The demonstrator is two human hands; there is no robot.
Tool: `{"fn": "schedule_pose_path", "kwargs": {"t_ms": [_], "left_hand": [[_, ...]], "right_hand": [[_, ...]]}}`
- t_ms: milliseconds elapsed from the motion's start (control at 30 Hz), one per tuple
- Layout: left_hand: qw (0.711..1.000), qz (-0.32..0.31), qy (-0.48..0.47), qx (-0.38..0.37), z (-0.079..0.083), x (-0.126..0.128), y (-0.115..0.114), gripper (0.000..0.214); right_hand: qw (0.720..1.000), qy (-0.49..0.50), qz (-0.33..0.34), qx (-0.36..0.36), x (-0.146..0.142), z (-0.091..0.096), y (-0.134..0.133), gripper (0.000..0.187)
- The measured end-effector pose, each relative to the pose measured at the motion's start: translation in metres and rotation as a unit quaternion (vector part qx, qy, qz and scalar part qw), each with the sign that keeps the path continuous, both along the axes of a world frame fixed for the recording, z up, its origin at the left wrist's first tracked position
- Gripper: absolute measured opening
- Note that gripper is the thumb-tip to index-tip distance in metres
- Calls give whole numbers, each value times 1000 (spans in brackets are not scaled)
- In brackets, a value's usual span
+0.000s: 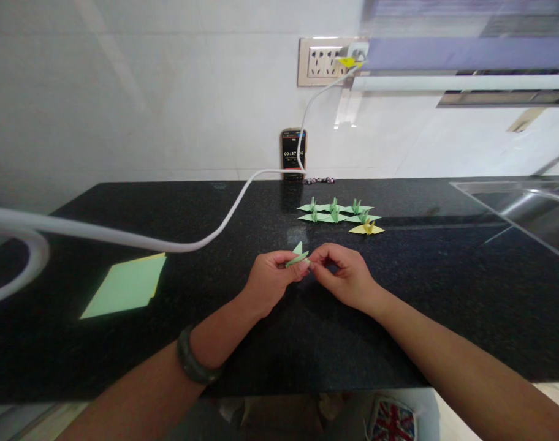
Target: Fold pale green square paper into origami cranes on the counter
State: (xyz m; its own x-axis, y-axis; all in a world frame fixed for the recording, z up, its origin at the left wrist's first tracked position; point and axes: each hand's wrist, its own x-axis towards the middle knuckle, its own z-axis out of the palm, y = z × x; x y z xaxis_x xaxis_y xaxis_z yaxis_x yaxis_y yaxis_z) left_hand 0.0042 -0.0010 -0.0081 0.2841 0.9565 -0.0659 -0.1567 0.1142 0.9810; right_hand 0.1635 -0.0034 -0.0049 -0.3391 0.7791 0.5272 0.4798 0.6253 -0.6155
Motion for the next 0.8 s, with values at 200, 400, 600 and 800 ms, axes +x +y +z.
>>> {"fn": "schedule_pose_path", "kwargs": {"t_ms": [200, 400, 600, 800], "left_hand": [[1000, 11, 18, -2, 1, 1, 0, 27], [1000, -8, 13, 21, 1, 0, -1, 24], [999, 0, 37, 11, 0, 0, -1, 27], [999, -19, 48, -18, 4, 0, -4, 26]], "right_hand": [[999, -30, 12, 31, 3, 1, -1, 8], [997, -48, 22, 50, 2, 4, -1, 8], [994, -69, 9, 85, 3, 4, -1, 7], [989, -101, 14, 104, 5, 5, -1, 8]]}}
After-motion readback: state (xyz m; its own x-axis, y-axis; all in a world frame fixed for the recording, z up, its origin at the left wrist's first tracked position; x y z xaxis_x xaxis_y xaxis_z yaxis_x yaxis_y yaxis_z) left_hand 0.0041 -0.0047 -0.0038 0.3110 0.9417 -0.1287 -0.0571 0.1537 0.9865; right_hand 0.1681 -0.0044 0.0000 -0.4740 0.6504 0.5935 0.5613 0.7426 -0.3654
